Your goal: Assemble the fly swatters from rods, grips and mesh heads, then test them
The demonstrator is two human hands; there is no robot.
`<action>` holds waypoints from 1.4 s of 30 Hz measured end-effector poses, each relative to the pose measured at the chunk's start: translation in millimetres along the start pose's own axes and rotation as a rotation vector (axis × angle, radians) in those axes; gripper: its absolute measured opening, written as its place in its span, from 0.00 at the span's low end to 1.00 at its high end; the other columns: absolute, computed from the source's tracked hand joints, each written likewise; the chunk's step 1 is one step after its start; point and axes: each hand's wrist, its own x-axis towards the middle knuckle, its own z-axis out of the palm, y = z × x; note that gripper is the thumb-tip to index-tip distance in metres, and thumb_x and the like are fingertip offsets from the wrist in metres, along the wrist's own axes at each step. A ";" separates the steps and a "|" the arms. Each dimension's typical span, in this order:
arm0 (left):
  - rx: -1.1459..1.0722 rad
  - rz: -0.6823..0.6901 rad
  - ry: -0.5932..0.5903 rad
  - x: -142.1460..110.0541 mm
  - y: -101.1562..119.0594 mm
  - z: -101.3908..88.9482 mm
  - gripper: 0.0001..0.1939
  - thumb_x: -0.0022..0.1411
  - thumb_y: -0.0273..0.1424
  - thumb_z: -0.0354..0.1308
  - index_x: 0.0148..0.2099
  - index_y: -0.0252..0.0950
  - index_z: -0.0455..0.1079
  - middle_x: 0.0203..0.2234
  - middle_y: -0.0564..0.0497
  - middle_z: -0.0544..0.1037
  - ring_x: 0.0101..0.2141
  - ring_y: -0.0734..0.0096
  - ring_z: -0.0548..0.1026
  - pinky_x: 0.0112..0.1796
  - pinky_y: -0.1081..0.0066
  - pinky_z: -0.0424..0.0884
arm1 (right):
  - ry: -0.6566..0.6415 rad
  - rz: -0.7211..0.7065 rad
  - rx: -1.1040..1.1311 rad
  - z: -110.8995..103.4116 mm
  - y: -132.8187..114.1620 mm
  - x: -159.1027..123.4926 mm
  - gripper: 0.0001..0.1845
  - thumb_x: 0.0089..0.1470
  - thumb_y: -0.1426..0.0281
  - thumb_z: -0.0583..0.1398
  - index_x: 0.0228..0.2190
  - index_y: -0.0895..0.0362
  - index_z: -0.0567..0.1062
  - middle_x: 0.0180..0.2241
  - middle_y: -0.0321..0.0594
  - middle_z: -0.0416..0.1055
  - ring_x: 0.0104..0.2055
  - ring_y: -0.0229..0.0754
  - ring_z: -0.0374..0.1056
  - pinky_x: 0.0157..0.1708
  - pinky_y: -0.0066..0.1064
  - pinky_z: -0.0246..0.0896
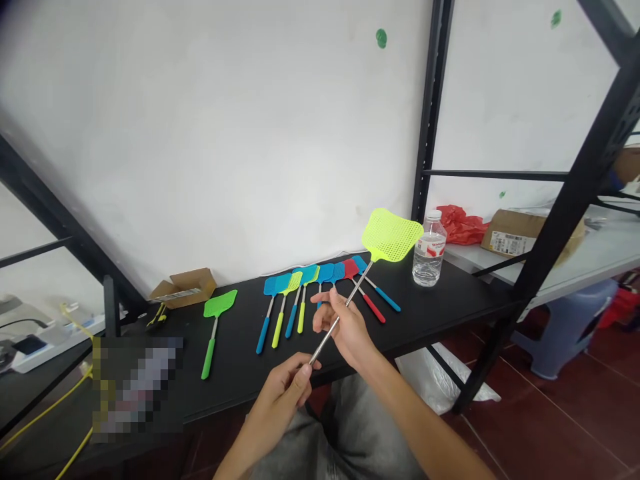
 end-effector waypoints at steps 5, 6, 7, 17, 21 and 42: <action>-0.024 -0.064 -0.035 -6.1 -2.8 -8.6 0.18 0.66 0.45 0.50 0.43 0.36 0.70 0.18 0.60 0.61 0.17 0.80 0.50 0.20 0.78 0.45 | -0.040 -0.035 -0.068 0.0 -19.5 -1.4 0.19 0.58 0.54 0.60 0.40 0.57 0.76 0.19 0.35 0.68 0.23 0.37 0.62 0.27 0.30 0.57; -0.006 -0.070 -0.048 -7.9 -2.3 -12.5 0.18 0.67 0.45 0.49 0.42 0.36 0.70 0.18 0.59 0.61 0.18 0.80 0.51 0.20 0.78 0.46 | -0.017 -0.062 -0.027 -5.6 -28.7 -0.2 0.17 0.57 0.56 0.61 0.41 0.56 0.76 0.20 0.33 0.67 0.23 0.36 0.62 0.27 0.29 0.57; 0.025 -0.067 -0.060 -9.4 -1.0 -16.9 0.18 0.67 0.45 0.49 0.40 0.36 0.71 0.18 0.59 0.62 0.18 0.80 0.52 0.21 0.77 0.47 | 0.018 -0.091 0.037 -12.1 -38.6 1.2 0.16 0.56 0.58 0.63 0.42 0.55 0.75 0.20 0.31 0.65 0.23 0.35 0.61 0.27 0.29 0.58; 0.511 0.056 -0.036 -10.9 21.5 -55.1 0.20 0.68 0.44 0.45 0.39 0.37 0.72 0.20 0.57 0.64 0.23 0.74 0.60 0.26 0.75 0.56 | 0.200 -0.179 0.340 -41.0 -70.1 10.4 0.15 0.55 0.55 0.62 0.31 0.54 0.71 0.24 0.32 0.64 0.25 0.35 0.61 0.28 0.28 0.63; 0.693 0.025 -0.001 -19.7 28.3 -72.9 0.19 0.68 0.45 0.45 0.43 0.40 0.72 0.22 0.57 0.66 0.25 0.73 0.62 0.26 0.74 0.56 | 0.290 -0.336 0.133 -39.9 -58.3 15.3 0.18 0.55 0.54 0.61 0.40 0.55 0.74 0.27 0.37 0.71 0.28 0.38 0.65 0.32 0.29 0.63; 0.856 0.173 0.105 -15.7 20.4 -62.6 0.17 0.70 0.42 0.45 0.49 0.43 0.72 0.37 0.51 0.80 0.35 0.66 0.75 0.36 0.73 0.65 | 0.194 -0.125 -0.011 17.6 18.3 -13.7 0.19 0.55 0.59 0.62 0.44 0.57 0.75 0.31 0.43 0.77 0.31 0.41 0.68 0.24 0.30 0.59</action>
